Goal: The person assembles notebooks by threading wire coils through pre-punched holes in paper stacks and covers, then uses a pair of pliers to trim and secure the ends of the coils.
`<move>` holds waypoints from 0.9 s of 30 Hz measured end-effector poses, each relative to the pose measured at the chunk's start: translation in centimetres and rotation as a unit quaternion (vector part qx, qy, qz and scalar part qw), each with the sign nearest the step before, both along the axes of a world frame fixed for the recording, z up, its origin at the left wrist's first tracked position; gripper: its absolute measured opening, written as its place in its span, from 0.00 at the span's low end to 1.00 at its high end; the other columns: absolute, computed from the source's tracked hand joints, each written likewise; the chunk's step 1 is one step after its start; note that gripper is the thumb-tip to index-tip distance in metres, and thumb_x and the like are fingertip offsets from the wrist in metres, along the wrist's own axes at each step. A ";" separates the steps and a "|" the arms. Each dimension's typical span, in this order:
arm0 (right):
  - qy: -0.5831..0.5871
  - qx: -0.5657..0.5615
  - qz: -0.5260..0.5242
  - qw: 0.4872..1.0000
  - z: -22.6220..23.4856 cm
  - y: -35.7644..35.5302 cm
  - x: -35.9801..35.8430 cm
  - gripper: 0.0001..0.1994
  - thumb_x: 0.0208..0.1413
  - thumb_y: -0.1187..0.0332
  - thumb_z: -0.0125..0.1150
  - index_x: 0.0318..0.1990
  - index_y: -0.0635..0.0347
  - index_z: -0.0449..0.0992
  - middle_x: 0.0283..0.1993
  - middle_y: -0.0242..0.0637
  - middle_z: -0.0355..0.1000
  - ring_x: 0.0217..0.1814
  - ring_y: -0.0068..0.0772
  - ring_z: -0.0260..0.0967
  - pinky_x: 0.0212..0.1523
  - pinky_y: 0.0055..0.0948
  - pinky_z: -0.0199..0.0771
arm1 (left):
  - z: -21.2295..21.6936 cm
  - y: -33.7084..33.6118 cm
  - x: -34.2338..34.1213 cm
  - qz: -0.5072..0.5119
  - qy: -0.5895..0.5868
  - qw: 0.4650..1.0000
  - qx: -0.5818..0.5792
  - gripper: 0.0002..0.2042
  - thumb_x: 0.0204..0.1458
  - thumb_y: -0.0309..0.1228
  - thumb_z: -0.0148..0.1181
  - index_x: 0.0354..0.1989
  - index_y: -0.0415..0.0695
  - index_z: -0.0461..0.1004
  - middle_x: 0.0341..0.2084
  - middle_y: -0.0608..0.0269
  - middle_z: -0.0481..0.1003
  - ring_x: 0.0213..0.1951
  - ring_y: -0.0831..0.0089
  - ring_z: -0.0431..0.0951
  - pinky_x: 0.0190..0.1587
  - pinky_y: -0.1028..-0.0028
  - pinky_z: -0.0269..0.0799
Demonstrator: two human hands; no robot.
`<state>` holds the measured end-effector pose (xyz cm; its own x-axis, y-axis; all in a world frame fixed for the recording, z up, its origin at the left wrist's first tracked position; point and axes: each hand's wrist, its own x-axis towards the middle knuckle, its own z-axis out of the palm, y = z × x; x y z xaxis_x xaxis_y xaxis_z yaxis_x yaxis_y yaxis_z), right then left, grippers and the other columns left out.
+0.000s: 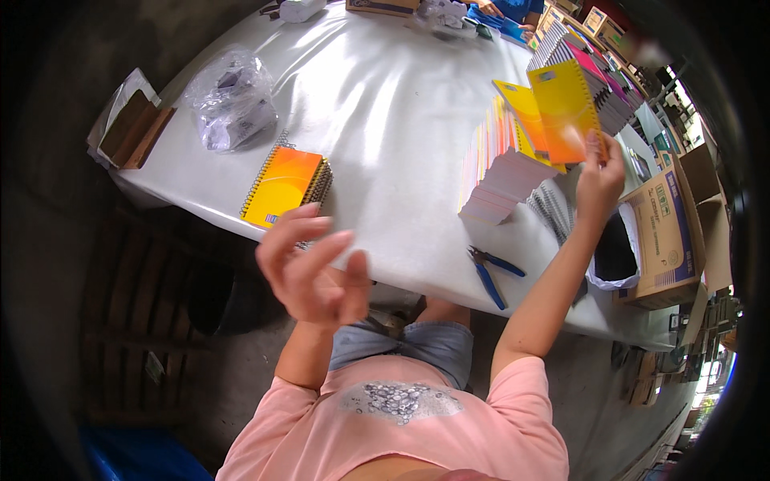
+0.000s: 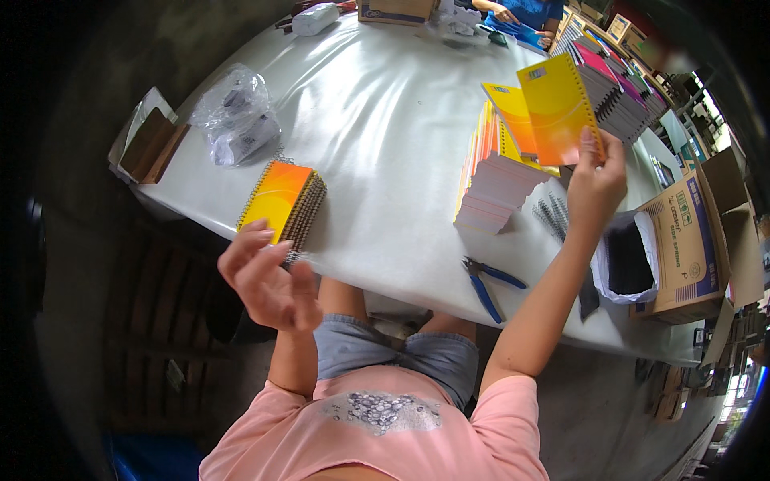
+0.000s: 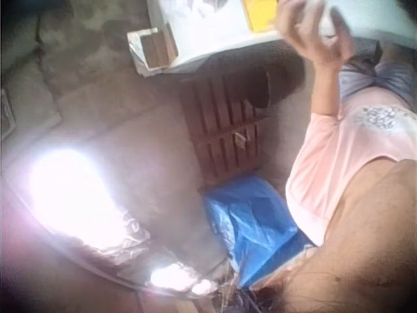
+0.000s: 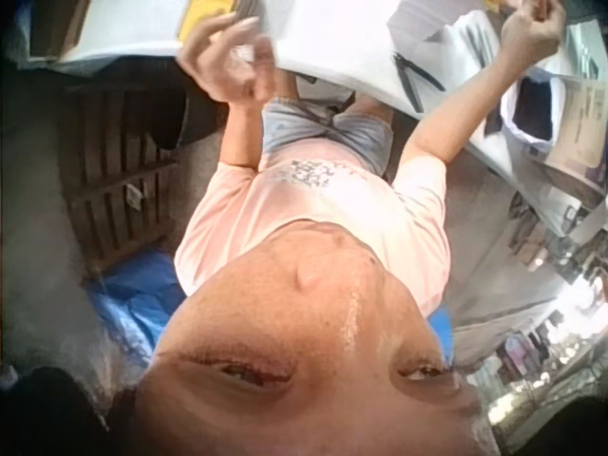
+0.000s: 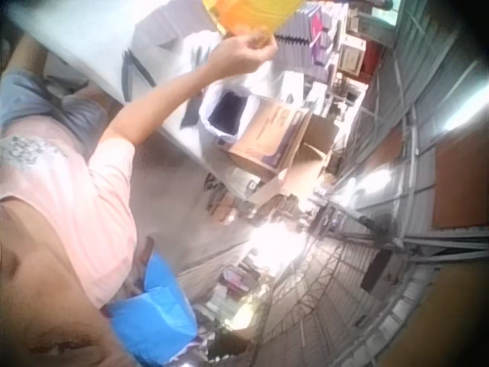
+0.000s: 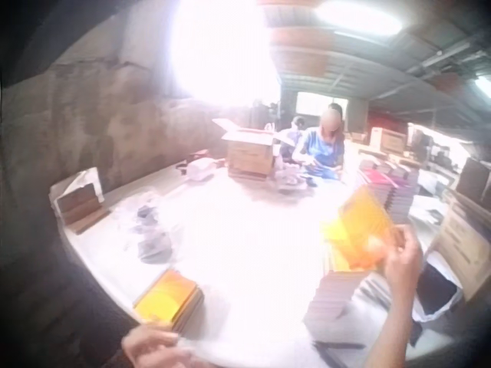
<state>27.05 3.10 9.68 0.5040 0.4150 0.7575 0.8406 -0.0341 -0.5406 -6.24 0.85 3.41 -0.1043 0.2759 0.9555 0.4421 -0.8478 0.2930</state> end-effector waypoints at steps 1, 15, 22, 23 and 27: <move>0.001 -0.002 -0.004 1.000 0.1 -1.1 -1.1 0.16 0.56 0.57 0.58 0.39 0.63 0.74 0.35 0.42 0.74 0.33 0.38 0.71 0.36 0.32 0.69 | 0.6 -0.3 0.9 -0.033 0.041 0.999 -0.003 0.15 0.48 0.30 0.60 0.42 0.38 0.68 0.41 0.51 0.65 0.46 0.56 0.69 0.50 0.61 0.65; 0.076 -0.214 0.354 0.907 -12.3 -9.0 -7.8 0.16 0.43 0.80 0.58 0.43 0.59 0.73 0.42 0.41 0.73 0.44 0.42 0.70 0.44 0.35 0.68 | -9.9 0.4 8.5 -0.065 0.327 0.923 -0.191 0.19 0.44 0.51 0.61 0.38 0.52 0.74 0.35 0.67 0.67 0.49 0.61 0.63 0.53 0.48 0.46; -0.076 -0.396 -0.097 0.910 -13.5 -6.3 8.9 0.17 0.51 0.69 0.58 0.50 0.53 0.72 0.50 0.46 0.70 0.52 0.48 0.67 0.50 0.42 0.67 | -10.0 0.4 10.8 -0.047 0.241 0.954 -0.175 0.23 0.32 0.56 0.66 0.24 0.50 0.70 0.29 0.66 0.65 0.42 0.63 0.65 0.52 0.43 0.45; -0.078 -0.394 -0.097 0.911 -13.9 -5.7 10.0 0.17 0.51 0.69 0.58 0.50 0.53 0.72 0.50 0.46 0.70 0.52 0.48 0.67 0.50 0.42 0.67 | -9.9 0.4 10.9 -0.046 0.238 0.954 -0.173 0.23 0.32 0.56 0.66 0.24 0.50 0.70 0.29 0.66 0.65 0.42 0.63 0.65 0.52 0.43 0.45; -0.044 -0.464 -0.108 0.878 -13.1 -4.1 12.2 0.15 0.56 0.63 0.52 0.50 0.52 0.73 0.40 0.52 0.73 0.44 0.55 0.71 0.43 0.48 0.69 | -9.5 0.1 10.9 -0.021 0.237 0.958 -0.161 0.23 0.27 0.52 0.68 0.21 0.49 0.66 0.28 0.65 0.66 0.40 0.61 0.64 0.48 0.50 0.49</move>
<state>39.21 -0.96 -3.40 0.6033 0.7760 0.1841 0.7975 -0.5895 -0.1285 4.70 0.99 -6.07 0.3388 0.5581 0.7574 0.5573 -0.7676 0.3164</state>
